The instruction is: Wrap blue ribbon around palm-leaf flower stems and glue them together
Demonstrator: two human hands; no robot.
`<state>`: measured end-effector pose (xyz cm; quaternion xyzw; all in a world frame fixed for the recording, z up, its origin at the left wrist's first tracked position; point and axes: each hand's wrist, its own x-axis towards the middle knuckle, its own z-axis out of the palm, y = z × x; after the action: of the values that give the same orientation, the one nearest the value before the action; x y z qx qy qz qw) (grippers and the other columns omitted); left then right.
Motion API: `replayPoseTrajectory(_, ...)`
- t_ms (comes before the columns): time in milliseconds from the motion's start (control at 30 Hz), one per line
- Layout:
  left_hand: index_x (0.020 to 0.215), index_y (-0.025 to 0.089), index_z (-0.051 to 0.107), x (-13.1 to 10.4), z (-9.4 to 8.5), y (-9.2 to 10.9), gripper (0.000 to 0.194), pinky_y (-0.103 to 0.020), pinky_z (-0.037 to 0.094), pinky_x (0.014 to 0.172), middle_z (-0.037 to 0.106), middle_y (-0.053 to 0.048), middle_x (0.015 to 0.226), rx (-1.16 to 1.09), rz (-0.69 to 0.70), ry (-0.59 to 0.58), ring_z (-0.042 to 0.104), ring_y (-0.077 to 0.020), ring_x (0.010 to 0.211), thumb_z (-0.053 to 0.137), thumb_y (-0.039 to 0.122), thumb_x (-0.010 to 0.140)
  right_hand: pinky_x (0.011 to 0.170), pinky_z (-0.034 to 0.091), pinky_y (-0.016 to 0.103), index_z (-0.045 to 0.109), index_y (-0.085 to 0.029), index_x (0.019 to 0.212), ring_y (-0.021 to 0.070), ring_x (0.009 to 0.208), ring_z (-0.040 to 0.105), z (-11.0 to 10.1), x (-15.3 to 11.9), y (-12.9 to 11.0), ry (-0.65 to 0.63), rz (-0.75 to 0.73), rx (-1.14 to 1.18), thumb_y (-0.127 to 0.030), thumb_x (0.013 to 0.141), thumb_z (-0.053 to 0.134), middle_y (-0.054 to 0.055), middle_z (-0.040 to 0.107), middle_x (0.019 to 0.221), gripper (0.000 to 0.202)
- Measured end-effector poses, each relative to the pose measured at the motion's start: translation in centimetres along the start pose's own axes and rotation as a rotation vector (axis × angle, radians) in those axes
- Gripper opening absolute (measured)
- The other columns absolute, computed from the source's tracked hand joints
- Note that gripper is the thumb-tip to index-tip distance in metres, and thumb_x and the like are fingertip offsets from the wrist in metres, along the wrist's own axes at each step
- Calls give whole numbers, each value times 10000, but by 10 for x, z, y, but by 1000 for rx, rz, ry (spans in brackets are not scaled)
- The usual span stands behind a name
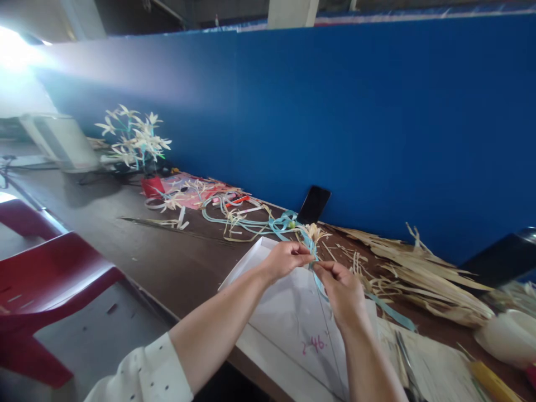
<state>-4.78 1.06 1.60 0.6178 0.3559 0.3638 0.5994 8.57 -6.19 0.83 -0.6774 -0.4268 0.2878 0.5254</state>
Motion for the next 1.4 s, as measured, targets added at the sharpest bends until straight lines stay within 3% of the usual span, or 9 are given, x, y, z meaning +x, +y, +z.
replayPoseTrajectory(133, 808, 119, 632, 4, 2, -8, 220, -245, 450, 638, 588, -9, 663, -80, -19, -18, 514, -83, 582, 679, 274, 658, 488, 318, 263, 693, -175, 782, 149, 507, 485, -2, -3, -8, 45, -69, -261, -508, 645, 646, 4, 585, 539, 364)
replayPoseTrajectory(267, 770, 123, 620, 6, 3, -13, 223, -237, 458, 610, 590, -9, 635, -9, 1, -8, 522, -83, 564, 665, 320, 675, 583, 377, 287, 703, -184, 774, 209, 650, 575, -1, -6, -15, 39, -134, -345, -506, 644, 617, 33, 667, 667, 358)
replayPoseTrajectory(767, 740, 145, 598, 10, 8, -24, 293, -251, 467, 613, 626, -25, 648, 100, 52, 70, 579, -128, 615, 648, 425, 668, 510, 349, 293, 721, -186, 761, 189, 510, 494, 8, -13, -19, 94, -175, -423, -511, 624, 636, 16, 580, 493, 363)
replayPoseTrajectory(1000, 722, 139, 582, 7, 12, -21, 240, -270, 499, 636, 626, -26, 677, 6, 47, 106, 592, -127, 629, 671, 356, 670, 485, 337, 289, 720, -183, 764, 180, 461, 482, 7, -10, -15, 105, -186, -477, -476, 665, 598, 9, 554, 449, 332)
replayPoseTrajectory(1133, 730, 108, 597, 1, 11, -6, 178, -272, 519, 624, 607, -30, 657, -205, -39, 35, 593, -113, 602, 670, 267, 698, 479, 341, 275, 726, -165, 779, 172, 494, 504, 2, -8, -16, 92, -120, -346, -462, 634, 643, 15, 593, 510, 341)
replayPoseTrajectory(1300, 814, 100, 645, -2, 10, 0, 197, -285, 527, 676, 648, -66, 800, -372, -94, -84, 616, -104, 639, 647, 286, 747, 403, 260, 234, 700, -145, 830, 102, 413, 395, -1, 2, 0, 104, 16, 112, -443, 585, 727, -25, 511, 464, 387)
replayPoseTrajectory(1400, 843, 106, 656, -3, 13, -3, 203, -309, 528, 710, 655, -58, 750, -397, -128, -136, 628, -115, 647, 678, 269, 723, 392, 252, 209, 678, -159, 783, 77, 412, 379, 1, 5, 7, 76, 57, 300, -398, 547, 773, -35, 513, 481, 350)
